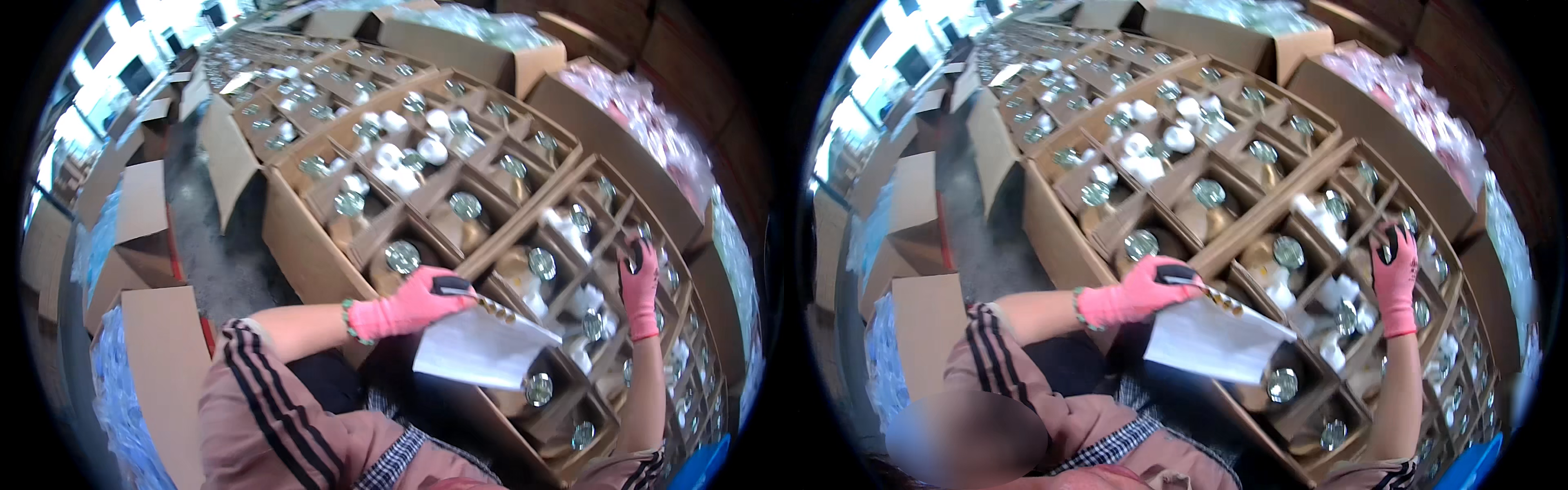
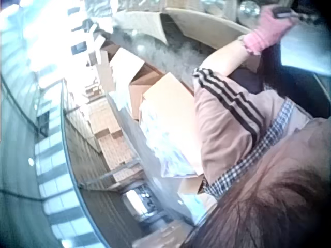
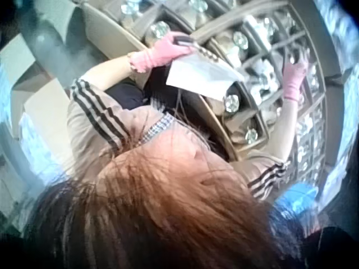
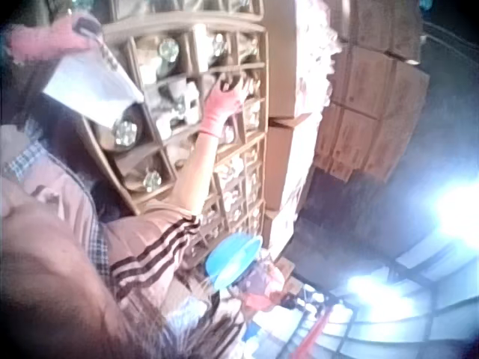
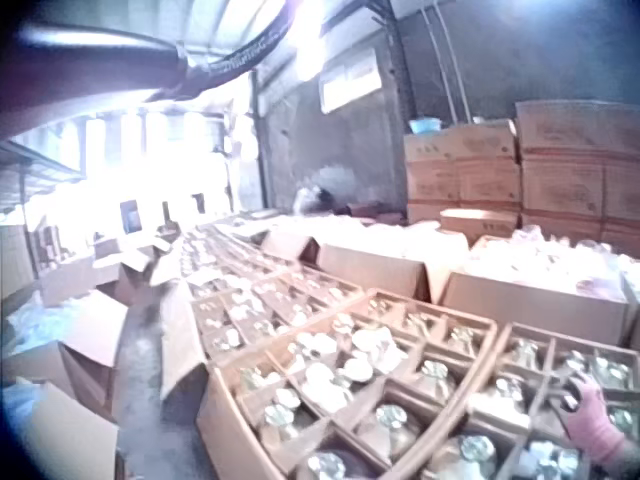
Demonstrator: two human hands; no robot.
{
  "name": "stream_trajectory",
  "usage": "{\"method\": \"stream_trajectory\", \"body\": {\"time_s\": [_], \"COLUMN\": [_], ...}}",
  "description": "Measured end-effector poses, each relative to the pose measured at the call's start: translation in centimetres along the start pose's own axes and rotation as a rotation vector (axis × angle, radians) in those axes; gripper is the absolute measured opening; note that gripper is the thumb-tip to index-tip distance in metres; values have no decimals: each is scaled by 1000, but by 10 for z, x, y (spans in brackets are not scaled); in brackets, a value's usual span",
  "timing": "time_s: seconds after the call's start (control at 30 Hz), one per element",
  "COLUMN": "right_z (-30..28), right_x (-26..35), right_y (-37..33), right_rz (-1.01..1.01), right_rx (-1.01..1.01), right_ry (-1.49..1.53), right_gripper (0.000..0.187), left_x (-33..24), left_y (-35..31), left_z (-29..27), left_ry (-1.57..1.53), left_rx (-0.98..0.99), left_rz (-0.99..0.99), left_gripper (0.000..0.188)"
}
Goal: The person applies small round stickers to the tops of numerous glass jars arranged in cardboard boxes. They peel stickers from a white backing sheet and press them onto the jar lids one by one. A blue bowl containing white caps is also visible nearby.
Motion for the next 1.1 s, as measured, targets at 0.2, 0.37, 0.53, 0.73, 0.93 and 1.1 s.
{"method": "stream_trajectory", "body": {"time_s": [0.2, 0.37, 0.53, 0.73, 0.93, 1.1], "right_z": [-34, -1, -21, 9, 5, -6], "right_x": [188, 162, 192, 190, 192, 199], "right_y": [-91, -104, -101, -104, -104, -105], "right_rz": [-304, -95, -249, -195, -202, -291], "right_rx": [358, 561, 339, 513, 472, 355], "right_ry": [67, 137, -97, 143, 192, 235], "right_gripper": [53, 37, 29, 20, 18, 27], "left_x": [-21, -35, -37, -42, -43, -44], "left_y": [-10, -3, -12, -14, -17, -16], "left_z": [-2, 10, 9, 11, 10, 5], "left_ry": [-31, 188, 281, 244, 170, 115], "left_rx": [-63, -17, 25, 71, 45, 28], "left_rz": [38, 169, 285, 241, 246, 219], "left_gripper": [10, 11, 15, 15, 16, 16]}}
Point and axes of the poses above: each hand's wrist, its own y-axis towards the middle knuckle, its own z-axis out of the palm, x = y × z, the point moved 8 cm from there along y, towards the middle knuckle, and after that the axes turned 8 degrees about z, right-handed, at the moved point
